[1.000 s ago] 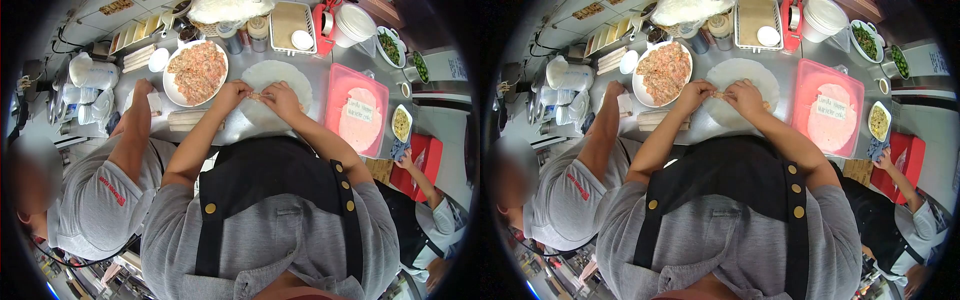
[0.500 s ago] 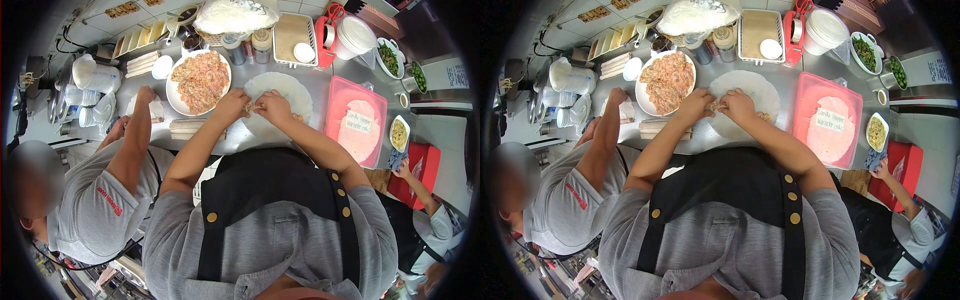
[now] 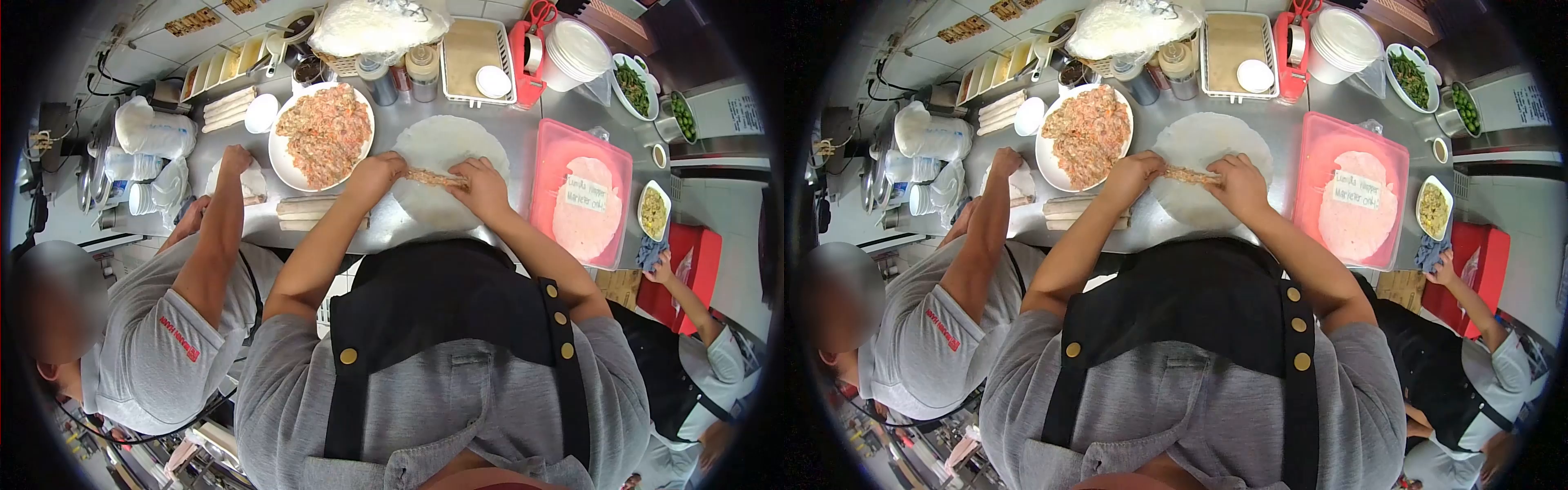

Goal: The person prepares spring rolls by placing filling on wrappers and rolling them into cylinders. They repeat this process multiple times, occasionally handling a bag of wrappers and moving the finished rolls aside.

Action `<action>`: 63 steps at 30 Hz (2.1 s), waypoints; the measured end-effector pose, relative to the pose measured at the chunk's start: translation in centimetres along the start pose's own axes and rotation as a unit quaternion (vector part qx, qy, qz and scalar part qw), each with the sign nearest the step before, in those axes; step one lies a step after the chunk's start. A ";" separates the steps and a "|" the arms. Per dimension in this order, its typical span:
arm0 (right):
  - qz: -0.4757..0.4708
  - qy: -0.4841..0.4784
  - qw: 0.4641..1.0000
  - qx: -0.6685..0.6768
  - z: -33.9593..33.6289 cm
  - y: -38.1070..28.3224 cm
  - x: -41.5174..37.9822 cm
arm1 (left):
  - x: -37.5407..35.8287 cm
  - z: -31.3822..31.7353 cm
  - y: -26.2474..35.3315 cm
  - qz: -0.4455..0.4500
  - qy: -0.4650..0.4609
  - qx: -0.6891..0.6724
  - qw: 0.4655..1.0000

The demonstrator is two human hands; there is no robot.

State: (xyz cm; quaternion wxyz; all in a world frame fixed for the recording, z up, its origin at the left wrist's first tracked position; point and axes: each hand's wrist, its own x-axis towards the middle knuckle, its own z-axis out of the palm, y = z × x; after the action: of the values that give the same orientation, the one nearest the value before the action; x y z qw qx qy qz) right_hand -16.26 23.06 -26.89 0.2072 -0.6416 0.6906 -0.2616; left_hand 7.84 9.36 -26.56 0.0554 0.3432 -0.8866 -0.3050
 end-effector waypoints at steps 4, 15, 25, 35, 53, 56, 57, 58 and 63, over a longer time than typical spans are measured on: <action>0.008 0.036 0.999 0.010 -1.4 0.7 -0.8 | -0.5 -0.2 0.8 0.065 0.069 0.069 0.993; -0.090 -0.012 0.996 0.001 3.4 -0.8 2.7 | 0.3 0.8 -0.2 0.067 0.064 0.043 0.995; -0.055 -0.040 0.996 -0.052 3.4 -1.2 1.9 | -0.8 0.7 0.5 0.046 0.067 0.069 0.994; 0.024 0.089 0.995 0.043 -2.7 1.5 -3.1 | -9.1 -6.4 -2.4 -0.288 0.121 0.217 0.925; 0.097 0.049 0.993 -0.054 -4.6 3.4 -5.0 | 3.6 3.1 8.4 0.021 -0.082 -0.112 0.990; 0.072 0.058 0.992 -0.085 -3.6 3.1 -4.7 | 5.1 3.8 11.7 0.021 -0.081 0.122 0.989; 0.075 0.043 0.993 -0.086 -3.4 3.1 -4.5 | 5.4 4.5 11.3 0.021 -0.079 0.122 0.989; 0.079 0.027 0.993 -0.086 -3.2 3.1 -4.4 | 5.7 5.5 10.6 0.065 -0.057 0.144 0.986; 0.063 -0.013 0.990 -0.123 -3.0 3.4 -4.3 | 5.0 6.0 9.7 0.112 -0.010 0.100 0.989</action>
State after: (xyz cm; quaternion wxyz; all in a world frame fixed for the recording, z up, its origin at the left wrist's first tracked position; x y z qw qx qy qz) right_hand -20.34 27.79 -26.86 0.1514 -0.6208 0.7538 -0.1530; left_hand -3.40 14.75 -26.34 0.0459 0.2421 -0.9460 -0.2105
